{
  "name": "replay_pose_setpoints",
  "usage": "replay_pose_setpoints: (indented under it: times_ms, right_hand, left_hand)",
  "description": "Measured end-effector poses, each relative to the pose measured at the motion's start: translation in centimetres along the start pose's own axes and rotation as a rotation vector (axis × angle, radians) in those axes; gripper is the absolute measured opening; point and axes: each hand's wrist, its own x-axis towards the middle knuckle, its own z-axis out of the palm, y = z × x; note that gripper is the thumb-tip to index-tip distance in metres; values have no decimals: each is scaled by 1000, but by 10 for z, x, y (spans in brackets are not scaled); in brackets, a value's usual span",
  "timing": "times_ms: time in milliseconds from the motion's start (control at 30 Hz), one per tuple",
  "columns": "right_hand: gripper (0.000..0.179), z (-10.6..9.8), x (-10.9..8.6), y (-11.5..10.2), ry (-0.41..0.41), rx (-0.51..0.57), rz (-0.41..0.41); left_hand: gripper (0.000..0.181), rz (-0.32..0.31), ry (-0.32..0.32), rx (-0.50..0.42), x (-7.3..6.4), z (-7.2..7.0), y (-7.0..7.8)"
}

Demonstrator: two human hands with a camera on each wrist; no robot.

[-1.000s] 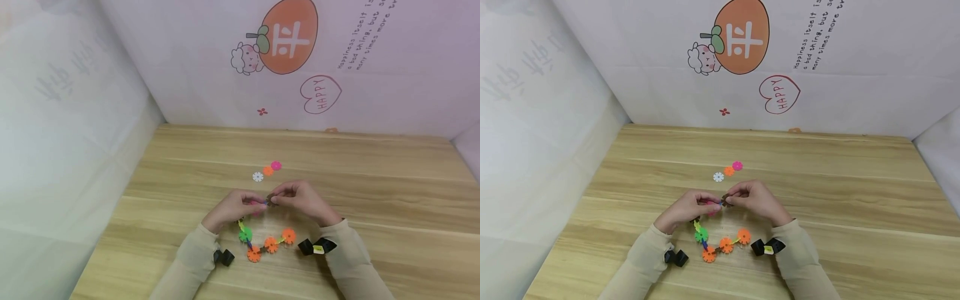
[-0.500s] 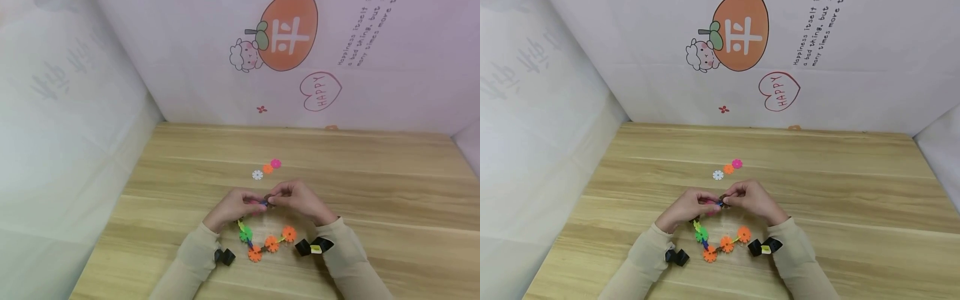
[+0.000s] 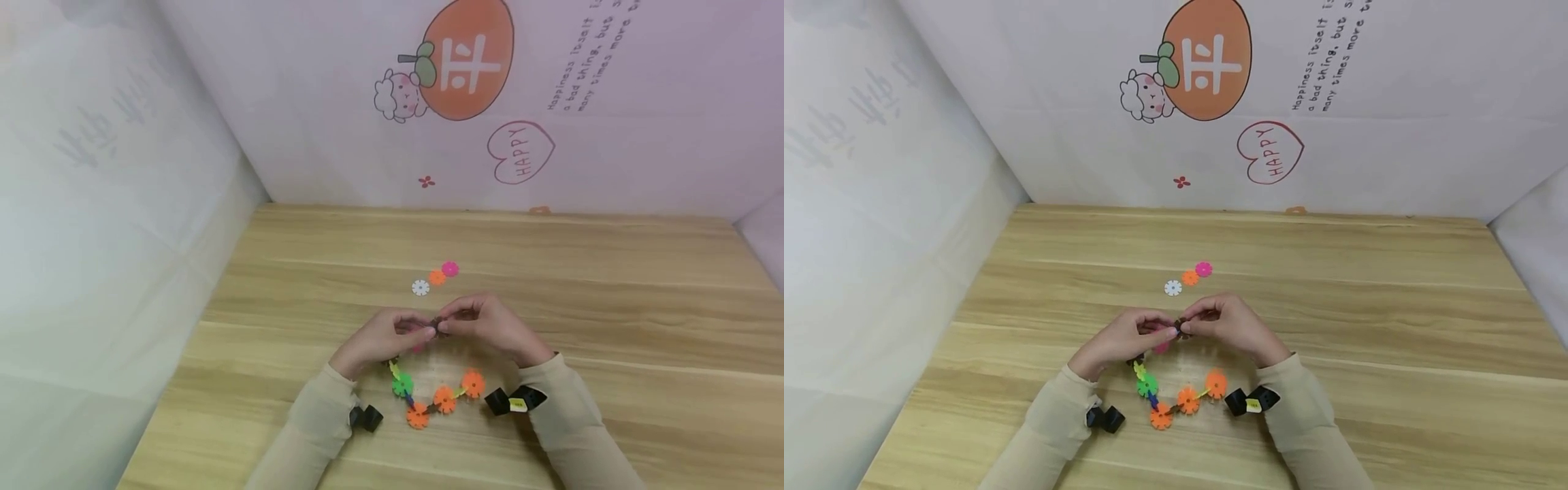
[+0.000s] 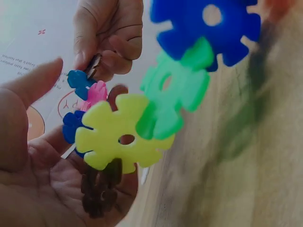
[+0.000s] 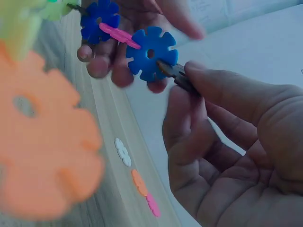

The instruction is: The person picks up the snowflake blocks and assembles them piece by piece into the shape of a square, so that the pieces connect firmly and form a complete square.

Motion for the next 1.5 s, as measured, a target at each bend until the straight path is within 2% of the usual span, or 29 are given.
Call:
replay_pose_setpoints:
  times_ms: [133,333,467,567,733,833,1033,1267,1500]
  right_hand:
    - [25,3,3,3,-9,-1,-27]
    - [28,6,5,4,4,-41,-32]
    - [34,1,6,4,73,-134,-19]
    - [32,-2,9,4,151,-218,-40]
    - [24,-4,25,5,209,-448,-136]
    - [24,-4,38,3,206,-589,-174]
    - [30,-2,59,-3,138,-730,-220]
    - [36,1,74,-5,96,-806,-223]
    - [39,5,82,0,68,-883,-243]
  left_hand:
    - [24,30,39,-36,-1,1,-2]
    - [18,27,57,-53,-3,1,-2]
    - [16,2,68,-48,-3,-1,-1]
    - [15,-30,76,-67,-4,-3,1]
    - [15,-54,83,-80,-4,-6,1]
    - [15,-57,86,-62,-5,-9,1]
    - [16,-67,101,-18,-8,-15,2]
    - [16,-60,128,-44,-11,-20,1]
    - [14,-87,139,-75,-16,-24,2]
